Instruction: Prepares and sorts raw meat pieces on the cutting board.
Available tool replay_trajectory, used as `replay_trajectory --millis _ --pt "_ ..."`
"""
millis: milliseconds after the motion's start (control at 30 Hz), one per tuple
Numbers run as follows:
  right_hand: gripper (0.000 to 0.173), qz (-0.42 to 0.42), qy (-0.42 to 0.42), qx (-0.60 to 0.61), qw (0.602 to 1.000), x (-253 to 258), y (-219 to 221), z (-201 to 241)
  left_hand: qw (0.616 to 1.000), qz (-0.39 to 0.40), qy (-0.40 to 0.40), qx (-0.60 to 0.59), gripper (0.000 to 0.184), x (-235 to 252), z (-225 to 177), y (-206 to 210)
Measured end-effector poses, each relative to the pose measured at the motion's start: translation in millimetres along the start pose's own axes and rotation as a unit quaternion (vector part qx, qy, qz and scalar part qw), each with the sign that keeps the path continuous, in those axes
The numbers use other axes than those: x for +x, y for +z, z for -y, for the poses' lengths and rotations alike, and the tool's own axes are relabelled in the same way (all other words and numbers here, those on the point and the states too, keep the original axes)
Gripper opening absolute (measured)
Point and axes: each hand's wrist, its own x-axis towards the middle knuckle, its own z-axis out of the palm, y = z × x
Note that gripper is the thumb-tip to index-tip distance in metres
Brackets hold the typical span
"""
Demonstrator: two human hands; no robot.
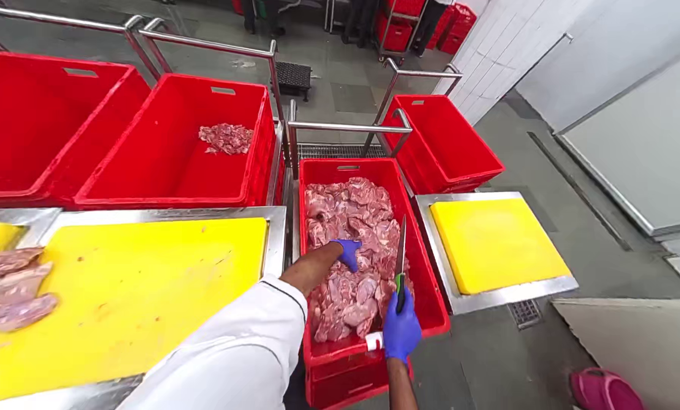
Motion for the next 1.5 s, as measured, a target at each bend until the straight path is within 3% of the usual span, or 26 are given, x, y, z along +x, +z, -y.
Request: replay_trajectory --millis 100,200,267,367,467,533,633,700,767,933,1000,1067,1200,1267,1367,1400,1433,1500 --pt "0.043 0.006 0.003 0.001 1.0 0.4 -2.0 3.1 0.998 0.012 0.058 -0.009 0.101 -9.7 -17.1 26.6" --pt "0.045 0.019 0.009 0.007 1.0 -1.5 -5.7 2.6 0.993 0.024 0.108 -0.047 0.101 -2.9 -13.7 60.7" --pt "0.046 0.023 0.017 0.017 0.999 -1.4 -7.0 3.7 0.986 0.038 0.123 -0.103 0.096 -25.7 -27.1 66.0" --pt "0.047 0.014 0.028 0.042 0.999 -2.7 -6.6 -4.8 0.967 0.096 0.128 -0.198 0.087 -75.7 -57.8 61.2" --pt "0.048 -0.017 0.039 0.092 0.995 1.9 -3.7 -7.1 0.934 0.123 0.15 -0.3 0.083 -86.1 -54.3 61.3" --pt "0.047 -0.023 0.039 0.128 0.991 4.3 -7.0 -4.6 0.929 0.107 0.153 -0.32 0.087 -94.3 -49.6 57.7" --pt "0.046 -0.022 0.03 0.143 0.989 -1.7 -10.3 -8.0 0.927 0.075 0.087 -0.358 0.086 -145.3 -78.0 43.6" --pt "0.047 -0.012 0.033 0.133 0.99 -0.5 -8.7 -7.3 0.889 0.071 0.064 -0.447 0.078 -151.0 -74.8 39.4" --pt "0.048 -0.013 0.032 0.128 0.991 1.5 -8.5 -7.3 0.845 0.062 0.095 -0.523 0.066 -150.1 -64.4 41.9" --pt "0.048 -0.001 0.028 0.135 0.99 1.7 -12.7 -2.0 0.752 -0.065 0.118 -0.645 0.02 -207.0 -61.9 34.7" --pt "0.049 0.004 0.019 0.141 0.99 2.3 -15.9 -1.1 0.699 -0.113 0.146 -0.691 0.016 -238.1 -52.0 26.5" --pt "0.051 0.007 0.001 0.147 0.989 -0.1 -21.3 -2.0 0.65 -0.155 0.225 -0.709 0.017 -266.6 -27.4 19.3" --pt "0.056 0.027 -0.054 0.192 0.979 -3.9 -18.9 0.2 0.573 -0.326 0.315 -0.683 0.011 -367.0 44.3 10.9" --pt "0.055 0.03 -0.057 0.205 0.977 -4.6 -23.2 1.1 0.567 -0.426 0.282 -0.646 0.012 -426.3 82.7 9.6" --pt "0.054 0.03 -0.057 0.217 0.974 -2.6 -24.6 0.7 0.585 -0.551 0.116 -0.584 0.022 -525.7 100.1 2.3" --pt "0.054 0.032 -0.055 0.211 0.975 -2.6 -24.0 1.5 0.595 -0.579 0.06 -0.554 0.035 -554.2 102.1 0.7" --pt "0.054 0.034 -0.05 0.198 0.978 -3.9 -23.8 2.2 0.619 -0.597 0.018 -0.51 0.054 -577.2 110.6 3.2" --pt "0.053 0.043 -0.041 0.181 0.982 -4.8 -23.9 4.2 0.681 -0.633 -0.01 -0.369 0.07 -602.6 152.5 18.8"
